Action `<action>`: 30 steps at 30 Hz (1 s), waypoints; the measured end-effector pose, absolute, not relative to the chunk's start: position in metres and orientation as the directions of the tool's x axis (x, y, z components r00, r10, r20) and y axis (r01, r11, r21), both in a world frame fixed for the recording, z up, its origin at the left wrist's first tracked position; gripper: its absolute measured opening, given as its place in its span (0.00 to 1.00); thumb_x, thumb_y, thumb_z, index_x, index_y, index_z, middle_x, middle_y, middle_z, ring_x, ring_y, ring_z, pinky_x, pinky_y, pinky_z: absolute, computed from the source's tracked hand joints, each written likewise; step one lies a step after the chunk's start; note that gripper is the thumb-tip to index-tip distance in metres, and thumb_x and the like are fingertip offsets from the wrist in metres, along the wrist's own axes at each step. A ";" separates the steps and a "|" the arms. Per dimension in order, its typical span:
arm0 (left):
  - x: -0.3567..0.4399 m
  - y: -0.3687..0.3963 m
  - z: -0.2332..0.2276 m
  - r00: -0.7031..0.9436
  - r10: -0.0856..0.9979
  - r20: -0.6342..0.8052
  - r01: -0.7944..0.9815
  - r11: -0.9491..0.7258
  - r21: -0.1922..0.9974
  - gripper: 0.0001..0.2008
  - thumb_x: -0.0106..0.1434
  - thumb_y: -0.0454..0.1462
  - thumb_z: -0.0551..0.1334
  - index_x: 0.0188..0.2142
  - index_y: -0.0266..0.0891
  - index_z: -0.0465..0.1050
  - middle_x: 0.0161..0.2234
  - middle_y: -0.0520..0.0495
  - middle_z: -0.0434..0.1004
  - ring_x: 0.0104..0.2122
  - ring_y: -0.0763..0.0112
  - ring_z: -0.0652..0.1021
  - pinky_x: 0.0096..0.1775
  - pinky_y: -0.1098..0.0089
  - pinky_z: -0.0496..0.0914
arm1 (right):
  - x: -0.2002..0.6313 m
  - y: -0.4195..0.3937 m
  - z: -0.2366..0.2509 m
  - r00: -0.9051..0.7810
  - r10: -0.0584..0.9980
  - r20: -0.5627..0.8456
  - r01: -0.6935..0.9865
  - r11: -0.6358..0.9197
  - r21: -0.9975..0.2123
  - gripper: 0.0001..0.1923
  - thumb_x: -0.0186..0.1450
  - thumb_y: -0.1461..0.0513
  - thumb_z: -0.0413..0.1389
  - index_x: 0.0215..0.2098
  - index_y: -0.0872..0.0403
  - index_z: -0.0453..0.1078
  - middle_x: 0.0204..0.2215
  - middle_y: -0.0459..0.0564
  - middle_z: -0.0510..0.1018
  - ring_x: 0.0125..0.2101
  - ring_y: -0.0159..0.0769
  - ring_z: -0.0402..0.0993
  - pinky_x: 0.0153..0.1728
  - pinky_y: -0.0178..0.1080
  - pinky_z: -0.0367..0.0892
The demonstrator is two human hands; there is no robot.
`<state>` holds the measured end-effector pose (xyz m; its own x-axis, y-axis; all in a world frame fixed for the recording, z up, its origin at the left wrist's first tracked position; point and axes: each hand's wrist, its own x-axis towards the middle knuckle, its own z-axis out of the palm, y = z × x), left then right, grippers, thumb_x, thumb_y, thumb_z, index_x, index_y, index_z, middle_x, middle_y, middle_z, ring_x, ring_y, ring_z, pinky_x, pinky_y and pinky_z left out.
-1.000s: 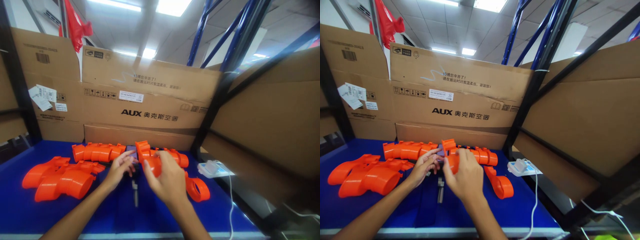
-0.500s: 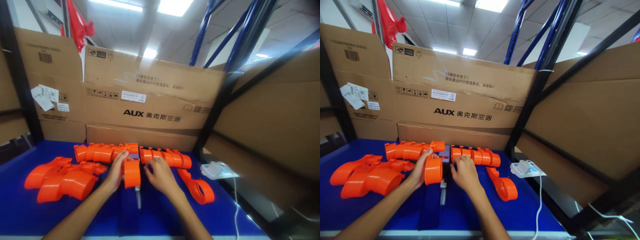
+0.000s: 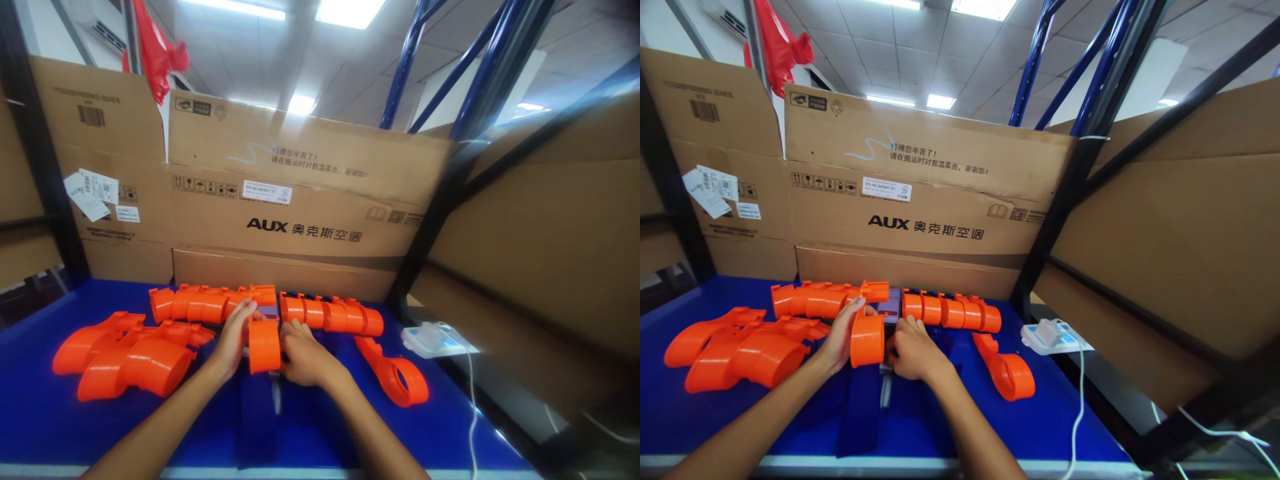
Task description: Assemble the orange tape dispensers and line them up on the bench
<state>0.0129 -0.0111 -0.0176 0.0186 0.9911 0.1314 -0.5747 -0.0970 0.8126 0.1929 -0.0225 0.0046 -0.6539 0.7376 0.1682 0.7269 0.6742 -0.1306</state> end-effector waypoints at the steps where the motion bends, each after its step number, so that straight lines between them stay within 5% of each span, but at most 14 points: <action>1: 0.013 -0.011 -0.018 0.022 0.991 0.131 -0.578 -0.095 0.811 0.18 0.54 0.50 0.68 0.29 0.38 0.69 0.24 0.53 0.73 0.23 0.74 0.72 0.28 0.72 0.67 | 0.193 -0.022 0.004 -0.661 0.728 0.183 0.718 0.684 -0.127 0.03 0.60 0.63 0.60 0.34 0.54 0.76 0.41 0.51 0.71 0.41 0.41 0.64 0.45 0.41 0.57; 6: 0.012 -0.009 -0.017 0.021 0.993 0.118 -0.579 -0.084 0.811 0.18 0.54 0.50 0.67 0.30 0.39 0.69 0.24 0.54 0.72 0.22 0.74 0.72 0.28 0.72 0.67 | 0.194 -0.017 0.004 -0.655 0.709 0.261 0.702 0.699 -0.136 0.02 0.61 0.66 0.57 0.33 0.56 0.72 0.36 0.50 0.71 0.37 0.37 0.64 0.41 0.39 0.59; 11: 0.012 -0.010 -0.019 0.029 0.989 0.142 -0.526 -0.106 0.844 0.17 0.54 0.50 0.66 0.28 0.38 0.70 0.24 0.52 0.74 0.23 0.73 0.72 0.28 0.72 0.66 | 0.202 -0.001 0.016 -0.516 0.729 0.450 0.696 0.663 -0.276 0.02 0.61 0.66 0.54 0.29 0.54 0.66 0.33 0.49 0.72 0.37 0.38 0.68 0.42 0.39 0.63; 14: 0.014 -0.012 -0.019 0.099 0.979 0.179 -0.481 -0.110 0.870 0.16 0.55 0.49 0.66 0.28 0.38 0.71 0.26 0.50 0.76 0.23 0.72 0.73 0.28 0.72 0.66 | 0.206 0.012 0.022 -0.314 0.785 0.533 0.624 0.594 -0.507 0.05 0.62 0.63 0.52 0.28 0.53 0.62 0.26 0.46 0.72 0.29 0.34 0.70 0.33 0.37 0.67; 17: 0.015 -0.015 -0.018 0.173 0.969 0.176 -0.443 -0.083 0.893 0.16 0.55 0.48 0.66 0.34 0.39 0.72 0.27 0.50 0.78 0.23 0.71 0.74 0.27 0.72 0.65 | 0.206 0.022 0.019 -0.204 0.860 0.468 0.293 0.510 -0.809 0.10 0.65 0.54 0.52 0.32 0.51 0.59 0.21 0.41 0.72 0.18 0.31 0.70 0.19 0.32 0.65; 19: 0.016 -0.017 -0.018 0.193 0.966 0.172 -0.419 -0.077 0.905 0.16 0.55 0.48 0.66 0.37 0.39 0.72 0.27 0.50 0.78 0.22 0.71 0.74 0.27 0.72 0.64 | 0.205 0.025 0.013 -0.200 0.886 0.419 0.089 0.442 -0.892 0.15 0.64 0.49 0.55 0.35 0.51 0.58 0.19 0.39 0.73 0.13 0.29 0.67 0.14 0.30 0.63; 23: 0.016 -0.016 -0.020 0.199 0.965 0.172 -0.406 -0.078 0.911 0.17 0.56 0.48 0.66 0.40 0.40 0.72 0.28 0.50 0.78 0.22 0.73 0.73 0.26 0.73 0.63 | 0.205 0.025 0.002 -0.180 0.907 0.381 -0.087 0.372 -0.924 0.22 0.59 0.49 0.63 0.42 0.52 0.62 0.18 0.38 0.74 0.13 0.29 0.69 0.14 0.31 0.66; 30: 0.015 -0.014 -0.021 0.202 0.968 0.151 -0.384 -0.063 0.921 0.20 0.56 0.50 0.66 0.42 0.40 0.72 0.28 0.50 0.78 0.22 0.72 0.73 0.25 0.74 0.63 | 0.216 0.021 0.002 -0.101 0.891 0.442 -0.177 0.421 -0.889 0.20 0.58 0.54 0.65 0.45 0.53 0.69 0.27 0.45 0.78 0.26 0.34 0.76 0.26 0.37 0.74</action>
